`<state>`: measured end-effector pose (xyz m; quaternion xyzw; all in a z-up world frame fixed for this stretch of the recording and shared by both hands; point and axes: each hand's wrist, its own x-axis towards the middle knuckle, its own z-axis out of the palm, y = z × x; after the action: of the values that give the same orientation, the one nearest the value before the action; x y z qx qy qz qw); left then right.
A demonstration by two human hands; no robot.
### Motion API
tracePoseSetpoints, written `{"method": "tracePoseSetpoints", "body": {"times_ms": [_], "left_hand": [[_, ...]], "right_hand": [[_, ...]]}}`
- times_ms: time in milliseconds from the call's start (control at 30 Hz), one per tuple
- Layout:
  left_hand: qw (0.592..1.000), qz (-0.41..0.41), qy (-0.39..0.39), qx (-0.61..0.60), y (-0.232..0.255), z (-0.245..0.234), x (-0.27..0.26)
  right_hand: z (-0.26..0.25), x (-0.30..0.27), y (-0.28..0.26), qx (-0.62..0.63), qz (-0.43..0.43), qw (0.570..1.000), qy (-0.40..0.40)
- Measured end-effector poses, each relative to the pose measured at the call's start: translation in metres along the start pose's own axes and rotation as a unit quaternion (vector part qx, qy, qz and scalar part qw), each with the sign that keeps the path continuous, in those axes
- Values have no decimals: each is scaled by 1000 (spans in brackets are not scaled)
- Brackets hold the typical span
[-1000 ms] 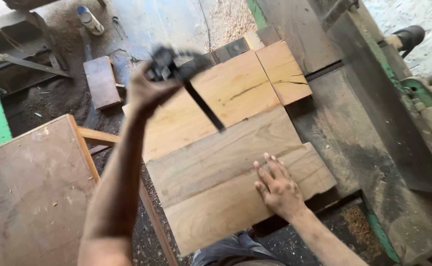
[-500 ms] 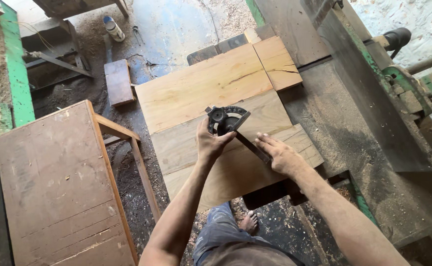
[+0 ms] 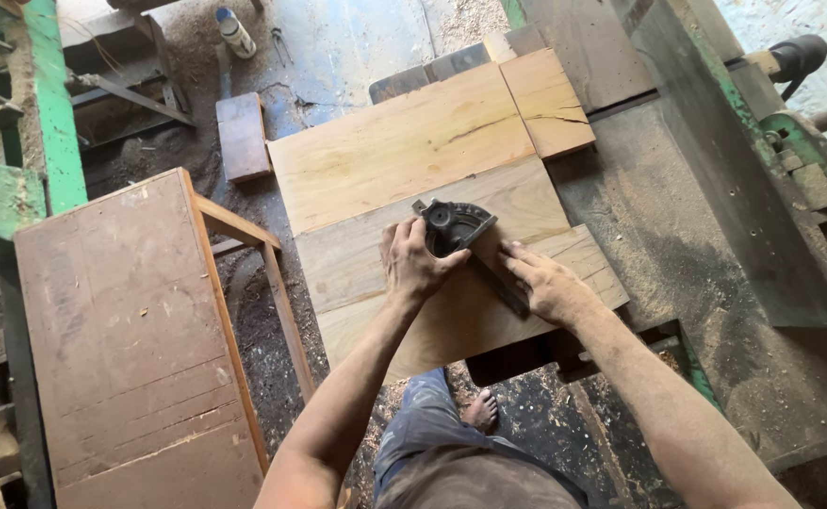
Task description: The person aligns and marks a wooden board on a joiner or table saw surface, then uses a miter gauge to square the wood before checking the alignment.
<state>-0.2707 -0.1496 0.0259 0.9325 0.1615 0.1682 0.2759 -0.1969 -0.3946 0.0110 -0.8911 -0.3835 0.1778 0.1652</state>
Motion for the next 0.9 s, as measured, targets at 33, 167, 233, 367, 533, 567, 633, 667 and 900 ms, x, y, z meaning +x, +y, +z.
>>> {"method": "tracePoseSetpoints", "body": {"times_ms": [33, 167, 233, 367, 533, 567, 633, 667, 900], "left_hand": [[1000, -2, -15, -18, -4, 1, 2], [964, -101, -172, -176, -49, 7, 22], [936, -149, -229, -220, -84, 4, 42], [944, 89, -252, 196, -108, 7, 93], [843, 81, -453, 279, -57, -7, 143], [825, 61, -478, 295, -44, -12, 149], [822, 96, -471, 305, -23, -23, 155], [819, 114, -468, 311, -17, -28, 159], [811, 130, -471, 321, 2, -31, 156]], "right_hand": [[-1, 1, 1, 6, 2, 1000, 1], [1, 0, 2, 29, 9, 1000, -2], [2, 0, 2, 30, 12, 999, -3], [3, 0, 1, 21, 23, 999, 7], [5, -3, 3, 50, -27, 997, 51], [5, -2, 2, 59, -36, 996, 60], [5, 1, 2, 63, -40, 995, 71], [5, 3, 2, 59, -34, 995, 74], [6, -1, 0, 59, -12, 996, 65]]}}
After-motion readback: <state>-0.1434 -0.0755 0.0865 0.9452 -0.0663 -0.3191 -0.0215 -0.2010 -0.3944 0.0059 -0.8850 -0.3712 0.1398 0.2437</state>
